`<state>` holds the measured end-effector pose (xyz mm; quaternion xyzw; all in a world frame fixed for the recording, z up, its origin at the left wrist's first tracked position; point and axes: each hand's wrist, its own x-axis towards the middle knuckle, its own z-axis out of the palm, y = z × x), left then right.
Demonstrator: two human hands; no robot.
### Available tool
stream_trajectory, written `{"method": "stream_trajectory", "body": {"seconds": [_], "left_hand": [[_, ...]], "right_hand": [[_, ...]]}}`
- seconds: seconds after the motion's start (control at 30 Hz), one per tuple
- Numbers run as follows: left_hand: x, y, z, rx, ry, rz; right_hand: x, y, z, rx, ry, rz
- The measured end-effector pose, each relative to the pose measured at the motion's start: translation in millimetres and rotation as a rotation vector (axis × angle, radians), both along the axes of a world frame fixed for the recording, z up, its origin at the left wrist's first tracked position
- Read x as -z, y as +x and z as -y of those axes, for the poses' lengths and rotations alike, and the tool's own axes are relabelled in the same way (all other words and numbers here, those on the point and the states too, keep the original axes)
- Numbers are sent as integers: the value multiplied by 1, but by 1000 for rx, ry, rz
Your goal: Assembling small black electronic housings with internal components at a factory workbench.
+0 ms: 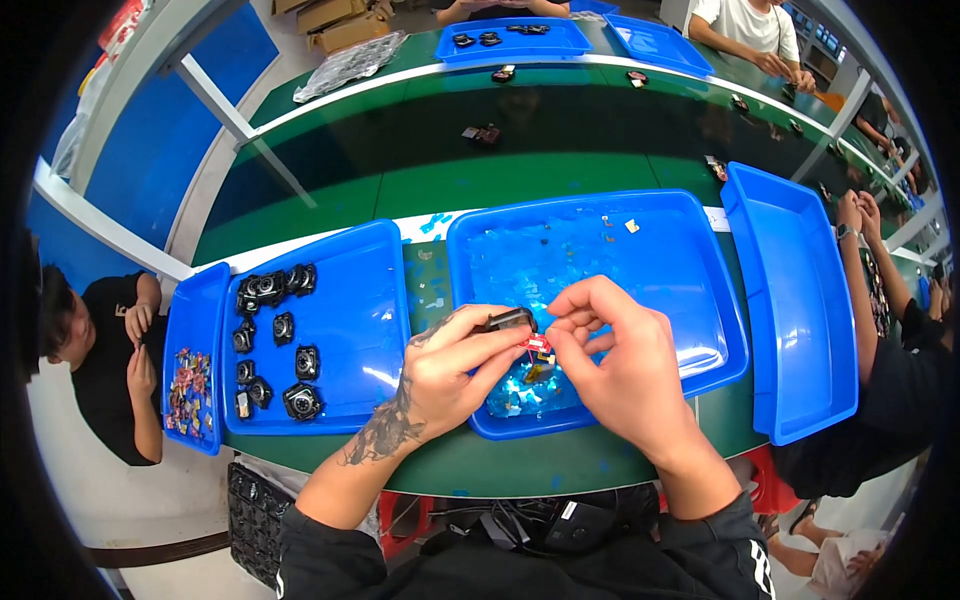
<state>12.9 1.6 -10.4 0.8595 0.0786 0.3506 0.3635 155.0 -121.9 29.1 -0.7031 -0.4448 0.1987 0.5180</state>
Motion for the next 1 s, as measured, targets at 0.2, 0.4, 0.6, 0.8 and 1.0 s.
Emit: {"method": "stream_trajectory", "body": {"seconds": [0.2, 0.4, 0.6, 0.8, 1.0], "left_hand": [[0, 0, 0, 128, -946, -145], [-1, -1, -2, 157, -1262, -166], [-2, 2, 9, 102, -952, -57], [2, 2, 11, 98, -999, -25], [5, 2, 14, 82, -918, 6]], "right_hand": [[19, 2, 1, -25, 205, 89], [11, -8, 2, -4, 147, -184], [16, -10, 1, 27, 65, -235], [33, -17, -5, 100, 191, -253], [38, -21, -6, 139, 260, -178]]}}
